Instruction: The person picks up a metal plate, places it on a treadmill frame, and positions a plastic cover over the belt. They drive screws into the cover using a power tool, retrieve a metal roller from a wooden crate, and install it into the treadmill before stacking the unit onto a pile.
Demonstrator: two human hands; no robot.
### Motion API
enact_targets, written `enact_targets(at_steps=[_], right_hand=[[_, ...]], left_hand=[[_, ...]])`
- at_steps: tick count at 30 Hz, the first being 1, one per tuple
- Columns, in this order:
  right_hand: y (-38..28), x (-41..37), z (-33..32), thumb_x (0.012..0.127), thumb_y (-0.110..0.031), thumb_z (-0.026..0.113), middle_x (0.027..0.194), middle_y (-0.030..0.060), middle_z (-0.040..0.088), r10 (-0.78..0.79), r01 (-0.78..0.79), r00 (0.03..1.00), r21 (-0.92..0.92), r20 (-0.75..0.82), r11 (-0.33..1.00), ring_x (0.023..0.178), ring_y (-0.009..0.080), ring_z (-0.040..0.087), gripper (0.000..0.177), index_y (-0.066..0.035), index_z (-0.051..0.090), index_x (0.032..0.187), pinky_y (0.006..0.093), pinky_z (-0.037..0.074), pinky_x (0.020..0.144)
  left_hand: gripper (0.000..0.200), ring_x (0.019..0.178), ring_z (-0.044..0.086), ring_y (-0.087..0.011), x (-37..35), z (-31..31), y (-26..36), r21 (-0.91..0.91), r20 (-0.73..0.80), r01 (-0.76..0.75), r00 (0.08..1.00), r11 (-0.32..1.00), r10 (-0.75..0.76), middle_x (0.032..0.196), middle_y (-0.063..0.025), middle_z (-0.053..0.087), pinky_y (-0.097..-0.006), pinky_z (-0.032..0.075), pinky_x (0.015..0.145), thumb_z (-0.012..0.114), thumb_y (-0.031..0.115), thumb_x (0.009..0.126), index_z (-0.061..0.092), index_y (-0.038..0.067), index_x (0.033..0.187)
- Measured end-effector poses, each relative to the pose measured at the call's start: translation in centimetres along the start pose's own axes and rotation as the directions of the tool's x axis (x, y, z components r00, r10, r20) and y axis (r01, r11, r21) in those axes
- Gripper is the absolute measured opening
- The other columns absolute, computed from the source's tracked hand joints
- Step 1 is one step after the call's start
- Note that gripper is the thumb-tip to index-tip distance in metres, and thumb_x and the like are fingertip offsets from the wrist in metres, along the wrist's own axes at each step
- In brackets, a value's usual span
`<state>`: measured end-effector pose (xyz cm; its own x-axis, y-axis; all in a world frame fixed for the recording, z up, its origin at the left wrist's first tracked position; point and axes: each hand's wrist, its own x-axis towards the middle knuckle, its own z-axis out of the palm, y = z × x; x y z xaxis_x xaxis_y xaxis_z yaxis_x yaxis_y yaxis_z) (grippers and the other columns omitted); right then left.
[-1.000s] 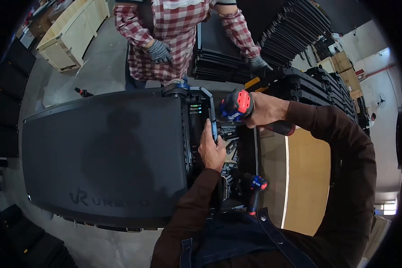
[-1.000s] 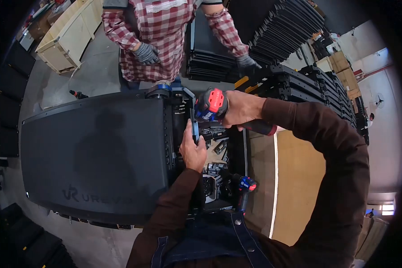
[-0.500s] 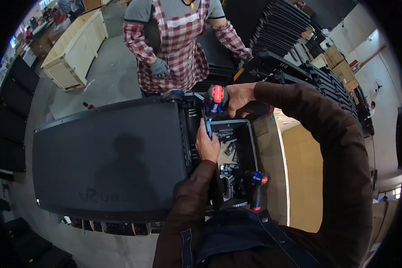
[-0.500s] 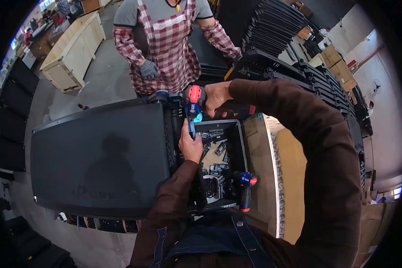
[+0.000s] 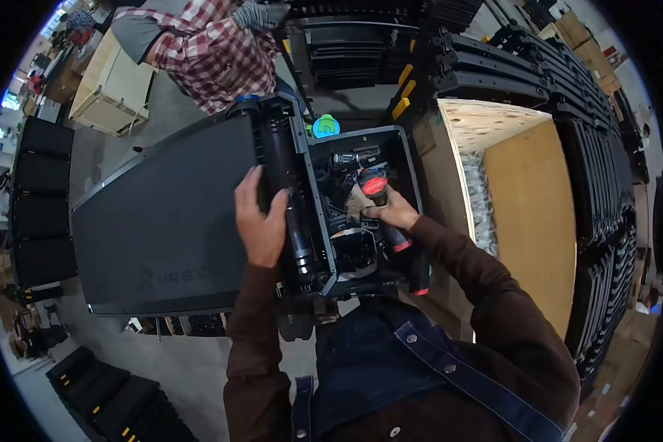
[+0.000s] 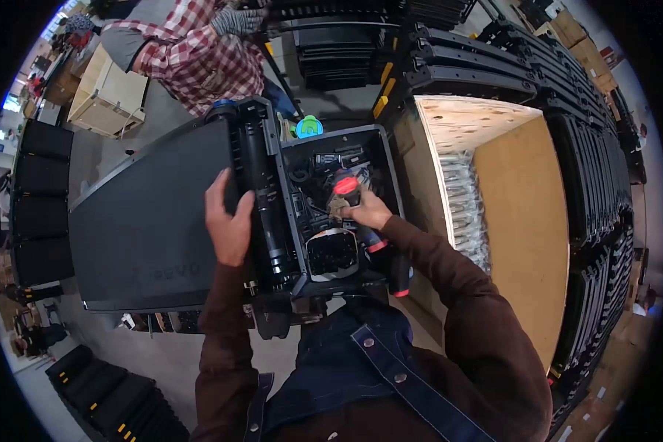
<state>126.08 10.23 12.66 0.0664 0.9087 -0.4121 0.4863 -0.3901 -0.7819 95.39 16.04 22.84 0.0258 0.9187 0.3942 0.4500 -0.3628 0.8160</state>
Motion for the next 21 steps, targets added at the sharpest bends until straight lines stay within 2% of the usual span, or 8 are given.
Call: enact_targets(at_steps=[2, 5, 9, 12, 15, 17, 19, 21], right_hand=[[2.5, 0.7, 3.8, 0.077, -0.036, 0.079, 0.119, 0.0296, 0.062, 0.139, -0.16, 0.984, -0.21, -0.112, 0.964, 0.114, 0.0441, 0.061, 0.096, -0.002, 0.027, 0.151, 0.0452, 0.049, 0.097], [6.0, 2.8, 8.1, 0.078, -0.033, 0.077, 0.128, 0.031, 0.056, 0.259, -0.298, 0.954, -0.422, -0.148, 0.856, 0.118, 0.0445, 0.058, 0.1, -0.011, 0.015, 0.155, 0.0487, 0.05, 0.097], [7.3, 2.8, 12.4, 0.077, -0.028, 0.076, 0.129, 0.0309, 0.052, 0.353, -0.445, 0.893, -0.436, -0.279, 0.782, 0.116, 0.05, 0.056, 0.091, -0.018, 0.025, 0.152, 0.0529, 0.05, 0.095], [9.7, 3.0, 14.2, 0.078, -0.028, 0.076, 0.131, 0.0307, 0.05, 0.309, -0.43, 0.895, -0.441, -0.321, 0.787, 0.116, 0.0489, 0.057, 0.085, -0.016, 0.029, 0.148, 0.0513, 0.05, 0.095], [13.6, 2.8, 14.0, 0.08, -0.031, 0.075, 0.124, 0.0296, 0.059, 0.237, -0.341, 0.921, -0.345, -0.309, 0.875, 0.116, 0.0442, 0.06, 0.076, -0.012, 0.035, 0.142, 0.047, 0.049, 0.098], [11.0, 0.3, 12.6, 0.08, -0.033, 0.076, 0.116, 0.0267, 0.065, 0.31, -0.434, 0.888, -0.397, -0.34, 0.809, 0.114, 0.0413, 0.062, 0.068, -0.007, 0.046, 0.135, 0.0456, 0.05, 0.097], [7.8, -4.3, 12.0, 0.078, -0.031, 0.078, 0.11, 0.0191, 0.07, 0.103, -0.258, 0.832, -0.216, -0.545, 0.942, 0.105, 0.0339, 0.068, 0.053, -0.001, 0.062, 0.12, 0.0434, 0.054, 0.09], [5.4, -8.2, 12.3, 0.085, -0.013, 0.072, 0.099, 0.0149, 0.071, -0.01, 0.102, 0.727, 0.094, -0.687, 0.99, 0.089, 0.02, 0.07, 0.038, 0.001, 0.06, 0.118, 0.0336, 0.055, 0.081]], left_hand=[[0.051, 0.128, 0.051, -0.0358, -2.6, -5.9, -1.4, 0.319, 0.029, -0.038, 0.999, 0.947, 0.03, 0.135, -0.0199, 0.057, -0.0432, 0.038, 0.11, 0.072, 0.011, 0.086, 0.057, 0.003, 0.133], [0.053, 0.134, 0.046, -0.0366, -7.4, -12.0, -6.3, 0.607, 0.059, 0.024, 0.995, 0.794, -0.075, 0.142, -0.0198, 0.052, -0.0464, 0.033, 0.113, 0.069, 0.018, 0.09, 0.053, 0.005, 0.139], [0.053, 0.142, 0.038, -0.0354, -11.3, -15.5, -10.6, 0.688, 0.137, -0.072, 0.99, 0.722, -0.032, 0.152, -0.0165, 0.044, -0.0505, 0.027, 0.116, 0.058, 0.027, 0.097, 0.048, 0.007, 0.145], [0.052, 0.145, 0.035, -0.0336, -11.2, -15.9, -10.3, 0.669, 0.109, -0.008, 0.99, 0.743, -0.087, 0.155, -0.0142, 0.04, -0.0523, 0.024, 0.117, 0.052, 0.031, 0.1, 0.047, 0.009, 0.146], [0.052, 0.144, 0.035, -0.032, -11.5, -16.1, -10.7, 0.668, 0.095, -0.03, 0.995, 0.744, -0.045, 0.154, -0.0132, 0.042, -0.0521, 0.025, 0.117, 0.055, 0.032, 0.098, 0.048, 0.009, 0.145], [0.053, 0.143, 0.036, -0.0329, -11.3, -16.5, -10.3, 0.658, 0.089, -0.04, 0.996, 0.752, -0.024, 0.151, -0.0153, 0.043, -0.053, 0.028, 0.116, 0.058, 0.034, 0.096, 0.05, 0.009, 0.143], [0.054, 0.142, 0.037, -0.0346, -11.8, -17.7, -10.1, 0.651, 0.095, -0.114, 0.993, 0.75, 0.069, 0.149, -0.0183, 0.045, -0.0541, 0.029, 0.115, 0.061, 0.035, 0.094, 0.052, 0.008, 0.14], [0.055, 0.141, 0.037, -0.0379, -12.0, -18.2, -10.6, 0.576, 0.1, -0.146, 0.989, 0.804, 0.108, 0.149, -0.0218, 0.043, -0.0553, 0.028, 0.115, 0.062, 0.035, 0.094, 0.052, 0.006, 0.14]])
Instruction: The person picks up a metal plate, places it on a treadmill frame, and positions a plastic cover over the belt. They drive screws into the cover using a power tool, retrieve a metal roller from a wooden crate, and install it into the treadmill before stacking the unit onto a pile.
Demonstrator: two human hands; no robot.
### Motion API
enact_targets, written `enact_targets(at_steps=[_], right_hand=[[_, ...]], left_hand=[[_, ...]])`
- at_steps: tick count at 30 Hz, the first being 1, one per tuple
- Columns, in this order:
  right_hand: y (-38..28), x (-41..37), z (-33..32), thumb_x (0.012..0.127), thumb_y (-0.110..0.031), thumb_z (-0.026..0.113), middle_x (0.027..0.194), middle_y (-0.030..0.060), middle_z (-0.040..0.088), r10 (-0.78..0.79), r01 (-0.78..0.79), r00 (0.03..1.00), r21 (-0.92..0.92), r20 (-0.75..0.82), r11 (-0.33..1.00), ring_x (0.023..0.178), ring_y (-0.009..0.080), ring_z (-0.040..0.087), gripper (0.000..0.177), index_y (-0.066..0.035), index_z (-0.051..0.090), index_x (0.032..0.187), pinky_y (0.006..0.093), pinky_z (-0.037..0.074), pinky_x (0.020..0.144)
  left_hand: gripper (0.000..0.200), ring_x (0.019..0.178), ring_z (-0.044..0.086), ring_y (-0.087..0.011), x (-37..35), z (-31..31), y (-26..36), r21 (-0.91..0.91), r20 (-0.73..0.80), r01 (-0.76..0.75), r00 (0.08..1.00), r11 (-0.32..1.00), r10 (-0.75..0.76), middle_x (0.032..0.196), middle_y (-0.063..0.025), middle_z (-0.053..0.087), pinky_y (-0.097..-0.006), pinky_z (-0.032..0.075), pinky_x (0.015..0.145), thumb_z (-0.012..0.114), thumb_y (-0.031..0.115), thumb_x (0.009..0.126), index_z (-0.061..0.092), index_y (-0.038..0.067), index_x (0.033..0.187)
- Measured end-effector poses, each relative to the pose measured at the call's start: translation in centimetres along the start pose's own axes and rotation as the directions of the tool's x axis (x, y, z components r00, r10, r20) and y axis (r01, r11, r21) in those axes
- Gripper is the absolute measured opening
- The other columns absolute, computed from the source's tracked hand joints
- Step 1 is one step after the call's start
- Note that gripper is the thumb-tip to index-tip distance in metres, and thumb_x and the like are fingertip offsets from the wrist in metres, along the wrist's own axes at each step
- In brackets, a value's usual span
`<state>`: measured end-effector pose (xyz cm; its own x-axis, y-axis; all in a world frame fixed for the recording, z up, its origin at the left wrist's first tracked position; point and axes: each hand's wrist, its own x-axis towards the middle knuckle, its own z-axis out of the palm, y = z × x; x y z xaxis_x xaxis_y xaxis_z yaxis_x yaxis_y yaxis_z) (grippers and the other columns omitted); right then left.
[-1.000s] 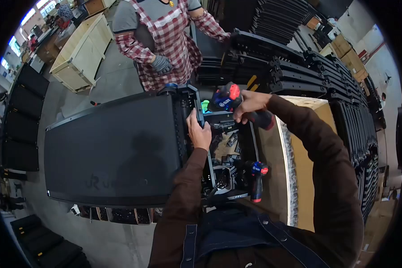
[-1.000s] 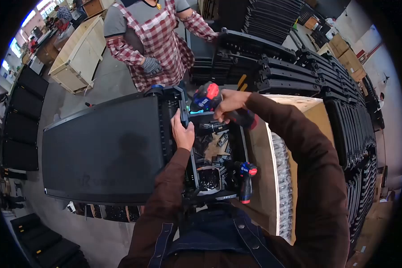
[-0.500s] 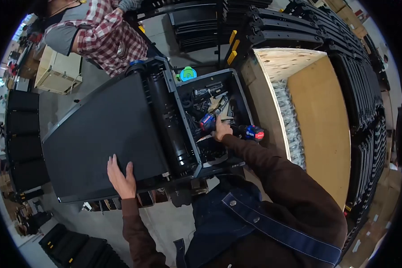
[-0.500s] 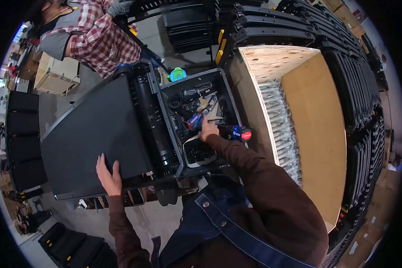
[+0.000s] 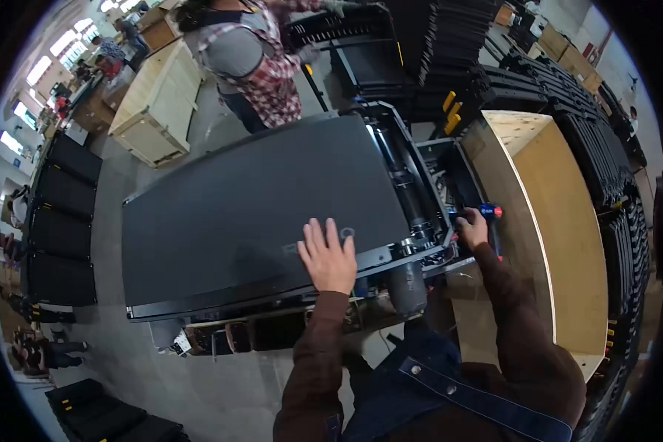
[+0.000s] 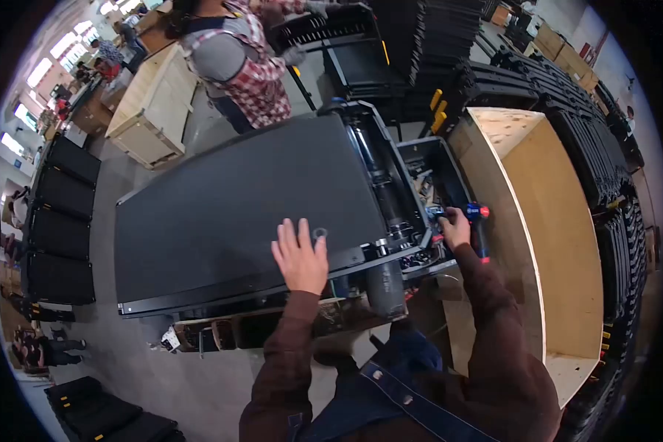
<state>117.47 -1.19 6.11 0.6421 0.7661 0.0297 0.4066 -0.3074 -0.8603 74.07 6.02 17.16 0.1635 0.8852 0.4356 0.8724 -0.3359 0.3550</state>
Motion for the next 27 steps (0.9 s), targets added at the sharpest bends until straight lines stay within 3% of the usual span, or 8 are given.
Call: enact_targets(at_steps=[5, 10, 11, 15, 18, 21, 25, 27], right_hand=[[-19.5, -18.9, 1.0, 0.099, -0.012, 0.058, 0.078, 0.0019, 0.061, -0.121, 0.078, 0.985, 0.31, 0.124, 0.947, 0.064, 0.0069, 0.056, 0.013, -0.001, 0.061, 0.106, 0.0224, 0.045, 0.054], [-20.4, -27.8, 11.4, 0.104, -0.036, 0.046, 0.114, 0.0158, 0.065, 0.411, -0.837, 0.547, 0.464, 0.729, 0.292, 0.106, 0.0332, 0.064, 0.035, -0.009, 0.052, 0.126, 0.0492, 0.055, 0.089], [-18.8, -27.4, 14.2, 0.104, -0.037, 0.043, 0.119, 0.017, 0.063, 0.421, -0.86, 0.455, 0.51, 0.785, -0.021, 0.116, 0.0369, 0.059, 0.035, -0.012, 0.051, 0.127, 0.0548, 0.051, 0.096], [-19.1, -25.3, 22.8, 0.102, -0.048, 0.035, 0.129, 0.0153, 0.059, 0.356, -0.702, 0.517, 0.623, 0.779, -0.343, 0.123, 0.0403, 0.054, 0.045, -0.014, 0.054, 0.125, 0.07, 0.038, 0.1], [-22.9, -23.3, 26.2, 0.094, -0.054, 0.046, 0.083, 0.003, 0.063, 0.513, -0.578, 0.414, 0.652, 0.752, -0.49, 0.068, 0.0259, 0.053, 0.046, -0.012, 0.065, 0.092, 0.0562, 0.046, 0.097], [-11.0, -24.9, 30.9, 0.09, -0.056, 0.054, 0.111, 0.0067, 0.068, -0.06, -0.568, 0.591, 0.363, 0.804, -0.738, 0.097, 0.0268, 0.063, 0.051, -0.009, 0.067, 0.107, 0.043, 0.049, 0.096], [-21.2, -23.8, 26.9, 0.095, -0.048, 0.052, 0.127, 0.0104, 0.064, 0.404, -0.465, 0.501, 0.632, 0.765, -0.62, 0.12, 0.0266, 0.058, 0.049, -0.007, 0.064, 0.12, 0.0418, 0.048, 0.099], [-20.4, -24.7, 27.8, 0.094, -0.051, 0.054, 0.128, 0.0094, 0.064, 0.383, -0.588, 0.686, 0.781, 0.619, -0.21, 0.118, 0.0267, 0.056, 0.051, -0.007, 0.066, 0.118, 0.0427, 0.041, 0.107]], left_hand=[[0.055, 0.142, 0.034, -0.0415, -0.3, -1.3, -2.5, -0.162, 0.043, -0.106, 0.992, 0.981, 0.115, 0.152, -0.0254, 0.039, -0.0554, 0.023, 0.117, 0.06, 0.037, 0.095, 0.05, 0.009, 0.143], [0.055, 0.143, 0.032, -0.0405, 0.0, -3.0, -4.7, -0.187, 0.145, -0.209, 0.961, 0.96, 0.237, 0.153, -0.0248, 0.037, -0.054, 0.025, 0.116, 0.057, 0.038, 0.097, 0.049, 0.009, 0.144], [0.055, 0.144, 0.032, -0.0395, 0.1, -3.2, -5.5, -0.209, 0.164, -0.244, 0.946, 0.947, 0.279, 0.153, -0.0238, 0.037, -0.0541, 0.025, 0.116, 0.057, 0.038, 0.098, 0.048, 0.01, 0.145], [0.053, 0.142, 0.036, -0.0362, 2.8, -4.1, -8.7, -0.205, 0.214, -0.307, 0.912, 0.929, 0.349, 0.153, -0.0205, 0.04, -0.0542, 0.028, 0.115, 0.054, 0.038, 0.1, 0.048, 0.009, 0.144], [0.056, 0.142, 0.037, -0.0365, 8.8, -2.2, -14.3, -0.089, 0.23, -0.285, 0.926, 0.954, 0.298, 0.153, -0.0191, 0.041, -0.0545, 0.03, 0.114, 0.052, 0.04, 0.101, 0.046, 0.007, 0.145], [0.057, 0.142, 0.038, -0.0348, 17.8, 0.3, -20.5, 0.037, 0.238, -0.271, 0.937, 0.962, 0.255, 0.152, -0.0169, 0.043, -0.0532, 0.031, 0.113, 0.05, 0.041, 0.101, 0.045, 0.005, 0.145], [0.052, 0.134, 0.046, -0.0357, 28.9, 5.2, -27.0, 0.101, 0.199, -0.266, 0.949, 0.959, 0.243, 0.143, -0.0181, 0.052, -0.0499, 0.036, 0.109, 0.048, 0.041, 0.102, 0.053, 0.003, 0.137], [0.054, 0.121, 0.056, -0.0401, 33.5, 6.2, -27.5, 0.087, 0.386, -0.142, 0.917, 0.986, 0.098, 0.126, -0.022, 0.063, -0.0494, 0.042, 0.103, 0.042, 0.045, 0.103, 0.065, 0.0, 0.121]])
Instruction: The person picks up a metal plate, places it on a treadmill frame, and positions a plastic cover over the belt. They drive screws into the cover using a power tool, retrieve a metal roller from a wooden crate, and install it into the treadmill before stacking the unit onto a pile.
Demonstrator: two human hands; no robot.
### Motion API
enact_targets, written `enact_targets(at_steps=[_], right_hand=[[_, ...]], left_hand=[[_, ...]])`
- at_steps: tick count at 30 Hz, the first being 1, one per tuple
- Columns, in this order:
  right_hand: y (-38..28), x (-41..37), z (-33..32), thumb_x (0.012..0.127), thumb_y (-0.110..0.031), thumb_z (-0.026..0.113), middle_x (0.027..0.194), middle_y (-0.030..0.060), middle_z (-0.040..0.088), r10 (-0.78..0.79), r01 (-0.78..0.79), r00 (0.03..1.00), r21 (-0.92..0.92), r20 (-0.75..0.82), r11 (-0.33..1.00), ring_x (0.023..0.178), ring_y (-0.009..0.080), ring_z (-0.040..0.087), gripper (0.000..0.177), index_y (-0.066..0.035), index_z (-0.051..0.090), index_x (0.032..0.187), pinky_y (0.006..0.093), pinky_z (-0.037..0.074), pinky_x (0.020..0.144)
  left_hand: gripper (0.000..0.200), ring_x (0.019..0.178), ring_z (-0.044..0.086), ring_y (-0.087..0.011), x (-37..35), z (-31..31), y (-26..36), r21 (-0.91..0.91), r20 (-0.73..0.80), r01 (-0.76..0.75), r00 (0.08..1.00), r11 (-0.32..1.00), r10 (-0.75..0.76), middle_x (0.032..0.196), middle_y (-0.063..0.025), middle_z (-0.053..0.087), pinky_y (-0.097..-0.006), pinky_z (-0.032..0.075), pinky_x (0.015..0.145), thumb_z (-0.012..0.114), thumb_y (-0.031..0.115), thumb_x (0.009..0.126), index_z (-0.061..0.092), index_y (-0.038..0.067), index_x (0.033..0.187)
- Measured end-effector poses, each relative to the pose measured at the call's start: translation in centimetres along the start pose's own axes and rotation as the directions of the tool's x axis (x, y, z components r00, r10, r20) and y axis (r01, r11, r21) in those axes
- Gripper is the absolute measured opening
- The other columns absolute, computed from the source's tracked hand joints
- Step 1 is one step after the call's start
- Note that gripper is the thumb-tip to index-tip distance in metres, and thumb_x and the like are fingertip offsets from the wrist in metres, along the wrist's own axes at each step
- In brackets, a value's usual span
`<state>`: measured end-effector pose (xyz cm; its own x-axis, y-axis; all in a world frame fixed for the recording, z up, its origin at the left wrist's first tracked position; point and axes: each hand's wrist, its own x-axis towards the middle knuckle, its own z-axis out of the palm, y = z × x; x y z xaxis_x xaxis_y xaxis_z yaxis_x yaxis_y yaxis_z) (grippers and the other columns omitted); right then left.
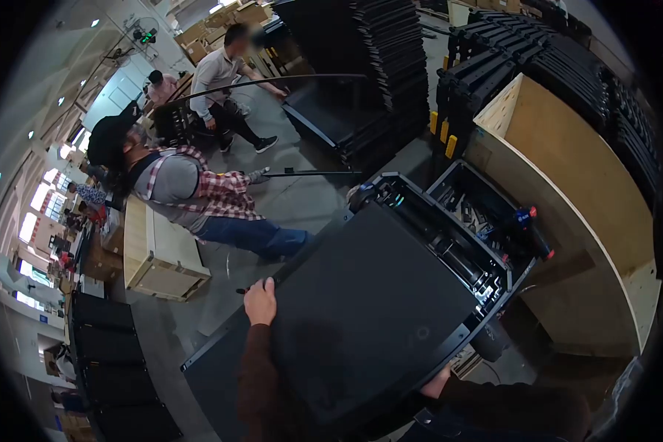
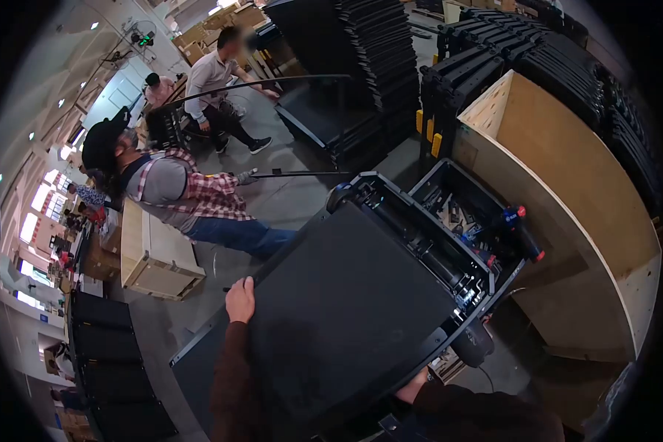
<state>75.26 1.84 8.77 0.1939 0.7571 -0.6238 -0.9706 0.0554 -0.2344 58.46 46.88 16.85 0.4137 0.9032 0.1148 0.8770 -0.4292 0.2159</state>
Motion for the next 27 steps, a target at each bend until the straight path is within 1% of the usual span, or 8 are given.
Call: enact_targets(at_steps=[4, 7, 9, 10, 12, 20, 22, 27], right_hand=[[1.9, 2.0, -2.6, 0.094, -0.054, 0.054, 0.131, 0.008, 0.062, -0.245, 0.253, 0.967, -0.369, 0.07, 0.894, 0.122, 0.0267, 0.054, 0.056, -0.006, 0.063, 0.123, 0.044, 0.037, 0.111], [3.3, 2.1, -4.4, 0.095, -0.053, 0.054, 0.133, 0.0077, 0.061, -0.304, 0.303, 0.952, -0.205, 0.024, 0.931, 0.127, 0.0261, 0.052, 0.057, -0.007, 0.062, 0.128, 0.0444, 0.036, 0.112], [3.3, 4.0, -5.7, 0.095, -0.055, 0.052, 0.139, 0.0064, 0.058, 0.105, -0.075, 0.994, 0.553, -0.022, 0.83, 0.131, 0.0279, 0.048, 0.062, -0.008, 0.058, 0.135, 0.0435, 0.035, 0.113], [2.8, 4.0, -5.3, 0.095, -0.055, 0.052, 0.139, 0.0064, 0.058, 0.092, -0.069, 0.996, 0.558, -0.012, 0.827, 0.131, 0.0279, 0.048, 0.062, -0.008, 0.058, 0.135, 0.0435, 0.035, 0.113], [2.0, 2.3, -4.7, 0.096, -0.058, 0.045, 0.159, 0.0062, 0.036, 0.087, -0.123, 0.991, 0.453, 0.099, 0.883, 0.148, 0.0273, 0.028, 0.072, -0.013, 0.041, 0.151, 0.0446, 0.019, 0.122], [-1.7, 0.6, -0.3, 0.096, -0.059, 0.045, 0.159, 0.006, 0.036, 0.364, -0.365, 0.93, 0.019, 0.042, 0.931, 0.148, 0.028, 0.028, 0.072, -0.013, 0.04, 0.151, 0.0454, 0.019, 0.121], [-2.3, 0.6, 1.4, 0.096, -0.059, 0.045, 0.159, 0.006, 0.036, 0.413, -0.41, 0.911, -0.13, -0.006, 0.903, 0.148, 0.0282, 0.028, 0.072, -0.013, 0.04, 0.151, 0.0457, 0.019, 0.121], [-1.7, 0.6, 6.2, 0.096, -0.059, 0.045, 0.16, 0.0058, 0.036, 0.499, -0.481, 0.861, -0.485, -0.101, 0.731, 0.148, 0.0286, 0.028, 0.072, -0.014, 0.04, 0.152, 0.0462, 0.019, 0.121]], left_hand=[[0.073, 0.105, 0.063, -0.0473, 4.5, 0.9, -0.5, 0.032, 0.159, 0.154, 0.975, 0.988, -0.157, 0.106, -0.029, 0.068, -0.0536, 0.047, 0.093, 0.029, 0.056, 0.102, 0.073, -0.003, 0.1], [0.075, 0.104, 0.063, -0.0484, 4.9, 3.1, -3.3, 0.035, 0.165, 0.14, 0.976, 0.99, -0.144, 0.106, -0.0309, 0.068, -0.055, 0.047, 0.093, 0.028, 0.057, 0.102, 0.073, -0.003, 0.1], [0.075, 0.104, 0.062, -0.049, 6.7, 2.1, -2.3, 0.053, 0.151, 0.11, 0.982, 0.993, -0.117, 0.105, -0.0317, 0.067, -0.0556, 0.046, 0.093, 0.028, 0.057, 0.102, 0.073, -0.003, 0.099], [0.075, 0.103, 0.063, -0.049, 6.6, 0.2, -1.7, 0.062, 0.101, 0.112, 0.988, 0.992, -0.118, 0.104, -0.032, 0.067, -0.0556, 0.047, 0.091, 0.029, 0.057, 0.102, 0.073, -0.004, 0.099], [0.074, 0.098, 0.063, -0.0488, 3.9, -4.4, -1.0, 0.079, 0.029, 0.105, 0.994, 0.991, -0.107, 0.1, -0.0312, 0.068, -0.056, 0.047, 0.087, 0.031, 0.057, 0.102, 0.073, -0.003, 0.098], [0.035, 0.079, 0.064, -0.0401, -16.4, -34.5, 13.4, -0.166, -0.133, -0.242, 0.966, 0.956, 0.221, 0.081, -0.019, 0.066, -0.0434, 0.05, 0.068, 0.056, 0.037, 0.098, 0.069, 0.006, 0.094], [0.042, 0.072, 0.067, -0.0285, -22.0, -36.5, 12.0, 0.225, -0.241, -0.445, 0.837, 0.867, 0.492, 0.081, -0.008, 0.066, -0.0387, 0.052, 0.061, 0.063, 0.05, 0.091, 0.07, 0.008, 0.09], [0.067, 0.062, 0.059, -0.0209, -35.1, -37.6, 13.4, 0.08, -0.583, -0.354, 0.742, 0.932, 0.332, 0.06, -0.0088, 0.055, -0.0373, 0.045, 0.06, 0.055, 0.067, 0.09, 0.061, 0.003, 0.073]])
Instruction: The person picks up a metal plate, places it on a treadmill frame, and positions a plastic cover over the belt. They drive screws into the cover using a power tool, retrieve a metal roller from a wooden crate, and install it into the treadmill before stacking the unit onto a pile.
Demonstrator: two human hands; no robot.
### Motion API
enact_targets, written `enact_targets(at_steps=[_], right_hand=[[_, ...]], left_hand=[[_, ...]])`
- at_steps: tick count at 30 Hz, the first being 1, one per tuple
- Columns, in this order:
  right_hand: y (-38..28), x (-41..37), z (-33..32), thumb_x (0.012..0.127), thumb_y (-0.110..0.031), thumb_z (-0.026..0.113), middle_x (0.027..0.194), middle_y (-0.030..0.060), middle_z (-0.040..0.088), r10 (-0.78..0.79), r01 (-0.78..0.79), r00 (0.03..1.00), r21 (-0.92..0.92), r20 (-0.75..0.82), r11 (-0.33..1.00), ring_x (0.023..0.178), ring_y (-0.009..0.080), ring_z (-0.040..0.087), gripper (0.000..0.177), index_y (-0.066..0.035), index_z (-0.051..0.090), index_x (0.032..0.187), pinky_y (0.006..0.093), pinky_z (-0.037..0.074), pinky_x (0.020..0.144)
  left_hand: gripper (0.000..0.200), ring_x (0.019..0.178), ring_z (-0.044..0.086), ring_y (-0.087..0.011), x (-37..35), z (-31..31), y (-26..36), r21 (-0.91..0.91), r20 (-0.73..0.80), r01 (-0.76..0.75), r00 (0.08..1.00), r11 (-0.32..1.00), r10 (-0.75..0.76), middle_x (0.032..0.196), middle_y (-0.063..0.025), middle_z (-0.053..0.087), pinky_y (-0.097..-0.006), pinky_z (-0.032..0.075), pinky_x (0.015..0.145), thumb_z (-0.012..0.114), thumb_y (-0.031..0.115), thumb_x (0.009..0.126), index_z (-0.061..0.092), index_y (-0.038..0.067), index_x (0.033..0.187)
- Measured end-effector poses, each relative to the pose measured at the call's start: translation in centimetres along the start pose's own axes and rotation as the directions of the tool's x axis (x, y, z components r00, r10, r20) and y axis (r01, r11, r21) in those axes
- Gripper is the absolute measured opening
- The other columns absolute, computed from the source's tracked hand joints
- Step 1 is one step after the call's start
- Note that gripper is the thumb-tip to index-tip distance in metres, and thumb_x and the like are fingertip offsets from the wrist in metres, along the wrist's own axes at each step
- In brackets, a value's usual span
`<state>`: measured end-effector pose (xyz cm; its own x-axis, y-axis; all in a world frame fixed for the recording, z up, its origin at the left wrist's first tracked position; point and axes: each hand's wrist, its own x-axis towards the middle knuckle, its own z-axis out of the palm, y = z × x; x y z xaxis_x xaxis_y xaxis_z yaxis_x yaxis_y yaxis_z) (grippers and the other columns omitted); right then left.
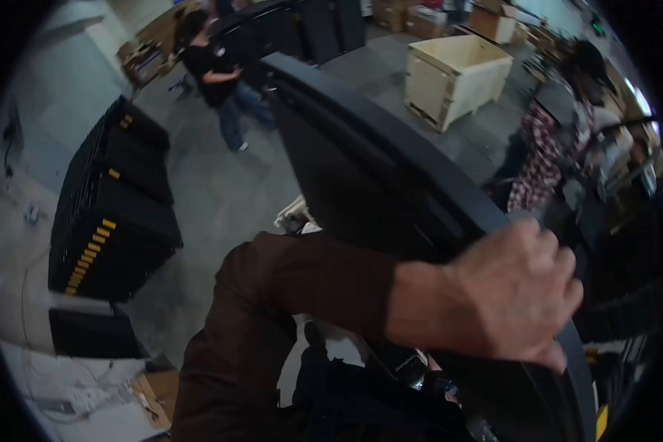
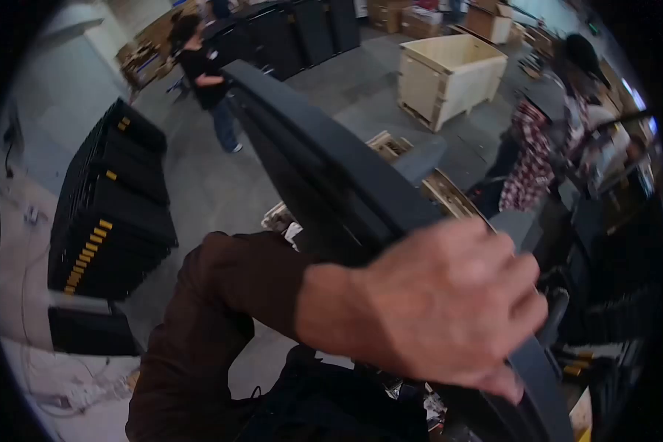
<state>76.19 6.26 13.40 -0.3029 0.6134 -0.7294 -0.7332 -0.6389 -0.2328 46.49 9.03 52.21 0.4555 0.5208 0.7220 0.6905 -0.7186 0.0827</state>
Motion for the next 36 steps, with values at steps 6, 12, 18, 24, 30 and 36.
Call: enact_targets(at_steps=[6, 12, 18, 24, 30, 36], right_hand=[[3.5, -0.7, 7.4, 0.096, -0.059, 0.045, 0.16, 0.0057, 0.035, 0.084, -0.094, 0.995, -0.312, -0.047, 0.945, 0.148, 0.0292, 0.028, 0.072, -0.014, 0.039, 0.152, 0.0469, 0.019, 0.121], [15.8, -2.2, 14.4, 0.096, -0.059, 0.044, 0.16, 0.0055, 0.035, 0.141, -0.166, 0.986, -0.47, -0.09, 0.867, 0.148, 0.0297, 0.028, 0.072, -0.014, 0.039, 0.152, 0.0475, 0.019, 0.121], [29.0, -3.0, 20.3, 0.096, -0.059, 0.044, 0.16, 0.0053, 0.034, 0.179, -0.209, 0.978, -0.546, -0.108, 0.811, 0.148, 0.0303, 0.028, 0.072, -0.015, 0.038, 0.152, 0.0482, 0.019, 0.121], [40.2, 0.9, 26.8, 0.096, -0.059, 0.044, 0.16, 0.0052, 0.034, 0.198, -0.238, 0.971, -0.576, -0.133, 0.782, 0.148, 0.0308, 0.028, 0.072, -0.015, 0.038, 0.153, 0.0488, 0.019, 0.121], [51.5, 11.3, 37.6, 0.096, -0.059, 0.044, 0.16, 0.005, 0.034, 0.24, -0.284, 0.959, -0.589, -0.153, 0.757, 0.148, 0.0314, 0.028, 0.072, -0.015, 0.038, 0.153, 0.0495, 0.019, 0.121], [61.6, 17.8, 51.5, 0.096, -0.059, 0.044, 0.161, 0.0048, 0.033, 0.269, -0.331, 0.943, -0.623, -0.195, 0.709, 0.147, 0.0319, 0.028, 0.072, -0.016, 0.037, 0.153, 0.0502, 0.019, 0.12]], left_hand=[[0.069, 0.059, 0.056, -0.0199, -4.8, -5.9, 3.0, -0.038, -0.277, -0.077, 0.959, 0.996, 0.063, 0.058, -0.008, 0.051, -0.0371, 0.044, 0.059, 0.05, 0.068, 0.092, 0.059, 0.003, 0.07], [0.07, 0.055, 0.052, -0.0193, -12.1, -15.6, 0.9, -0.103, -0.38, -0.091, 0.924, 0.991, 0.045, 0.056, -0.0058, 0.048, -0.0374, 0.043, 0.056, 0.046, 0.068, 0.094, 0.057, 0.004, 0.067], [0.071, 0.05, 0.048, -0.0187, -18.7, -23.0, 0.4, -0.179, -0.412, -0.096, 0.911, 0.979, 0.014, 0.055, -0.0037, 0.045, -0.0378, 0.042, 0.054, 0.042, 0.067, 0.096, 0.055, 0.006, 0.064], [0.073, 0.046, 0.045, -0.0181, -29.6, -30.8, -8.7, -0.289, -0.417, 0.038, 0.894, 0.957, -0.161, 0.053, -0.0015, 0.041, -0.0381, 0.041, 0.051, 0.037, 0.067, 0.099, 0.053, 0.007, 0.061], [0.066, 0.063, 0.053, -0.0226, -47.4, -40.3, -29.0, -0.505, 0.121, 0.692, 0.649, 0.516, -0.751, 0.069, -0.0084, 0.048, -0.0409, 0.043, 0.065, 0.033, 0.06, 0.103, 0.058, 0.005, 0.076], [0.04, 0.094, 0.057, -0.0152, -65.6, -44.3, -48.8, -0.787, 0.257, 0.606, 0.159, -0.112, -0.953, 0.101, -0.0062, 0.063, -0.031, 0.043, 0.088, 0.039, 0.033, 0.108, 0.063, 0.001, 0.117]])
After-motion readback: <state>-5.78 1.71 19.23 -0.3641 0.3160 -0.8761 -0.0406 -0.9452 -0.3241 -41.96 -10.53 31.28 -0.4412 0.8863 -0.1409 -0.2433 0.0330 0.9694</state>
